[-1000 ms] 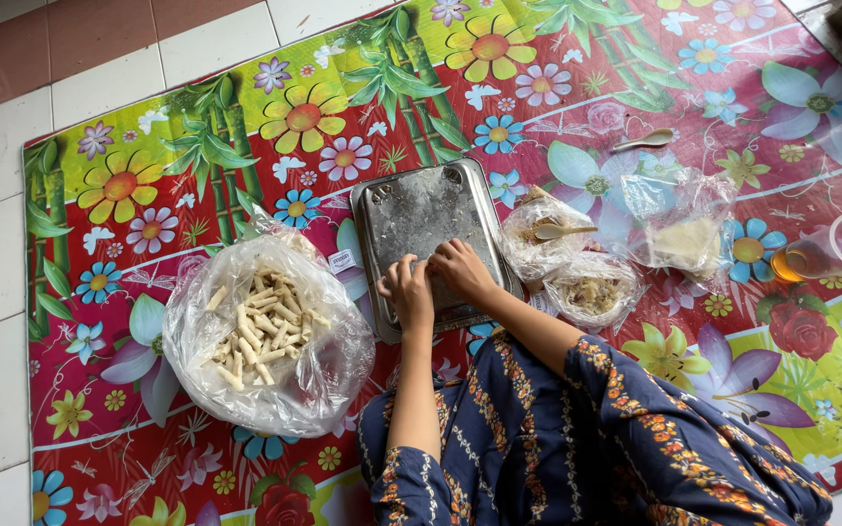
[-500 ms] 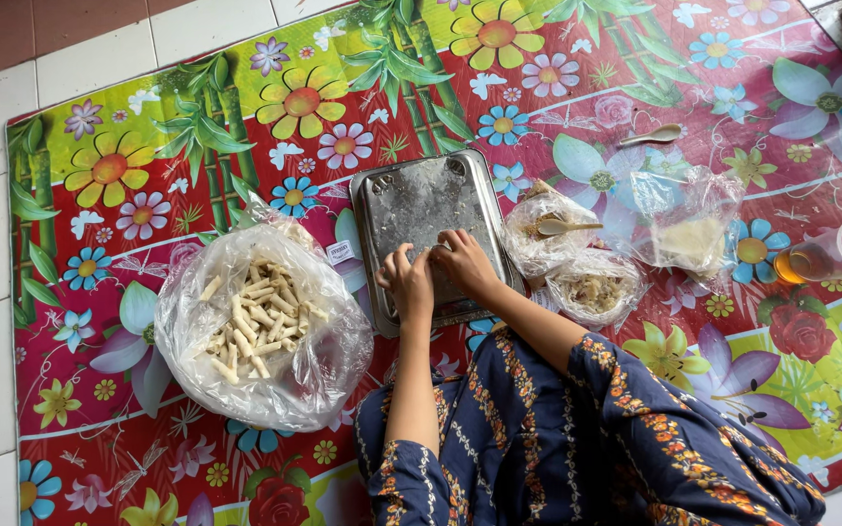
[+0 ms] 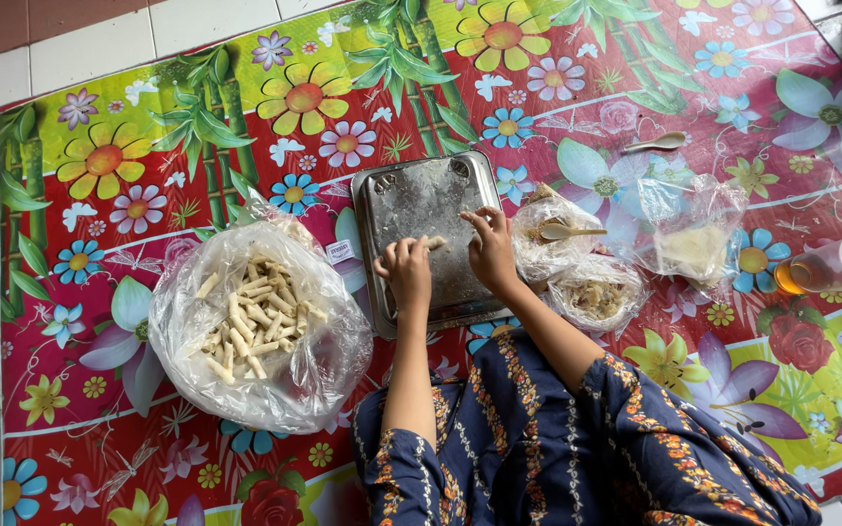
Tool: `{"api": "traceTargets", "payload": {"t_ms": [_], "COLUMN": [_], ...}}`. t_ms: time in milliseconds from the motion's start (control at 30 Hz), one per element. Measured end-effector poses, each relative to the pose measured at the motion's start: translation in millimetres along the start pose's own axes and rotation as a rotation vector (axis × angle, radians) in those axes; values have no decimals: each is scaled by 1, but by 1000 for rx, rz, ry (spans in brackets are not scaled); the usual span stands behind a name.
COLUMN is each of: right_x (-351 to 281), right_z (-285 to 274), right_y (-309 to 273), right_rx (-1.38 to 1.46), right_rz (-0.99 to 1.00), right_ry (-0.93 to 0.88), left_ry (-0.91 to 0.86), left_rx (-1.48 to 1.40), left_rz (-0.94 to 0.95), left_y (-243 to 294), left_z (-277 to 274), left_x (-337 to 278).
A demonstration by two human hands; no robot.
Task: The person wraps small food items by hand while sitting on a mat. They take ingredients from plastic bags, form them into shapes, and place the finished pieces onto a metal tray.
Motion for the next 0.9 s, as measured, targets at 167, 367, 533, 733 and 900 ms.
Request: {"api": "traceTargets", "payload": {"t_ms": [167,367,533,733,900], "right_x": [2,-12,-21,-39,-55], "right_z": [-2,-23,-51,-54,-74], "right_y": [-33,-56,-64,-98,-107], "right_rx": [93,-86,-46,-148,-186], "right_rz": [-187,-360,-421,-536,-550], "right_ry": [-140,-224,-100,-217,-256], "left_ry": [-95,-35,172,281,47], "left_rx": [-671,-1453,-859,-756,-1534], "left_rz": [-310,-423,-266,-250,-862], "left_y": [-18,-23,-22,-10,-36], "left_z": [8,9,-45,-64,-9], "left_x": [0,-20,-36,-54,-85]}}
Point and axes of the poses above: each hand's wrist, its own x-axis towards the middle knuckle, its own z-axis out of the palm, y = z × x, the point moved 5 cm from there along x, towards the middle knuckle, and after that the axes turned 5 degrees about y, right-handed, at the moved point
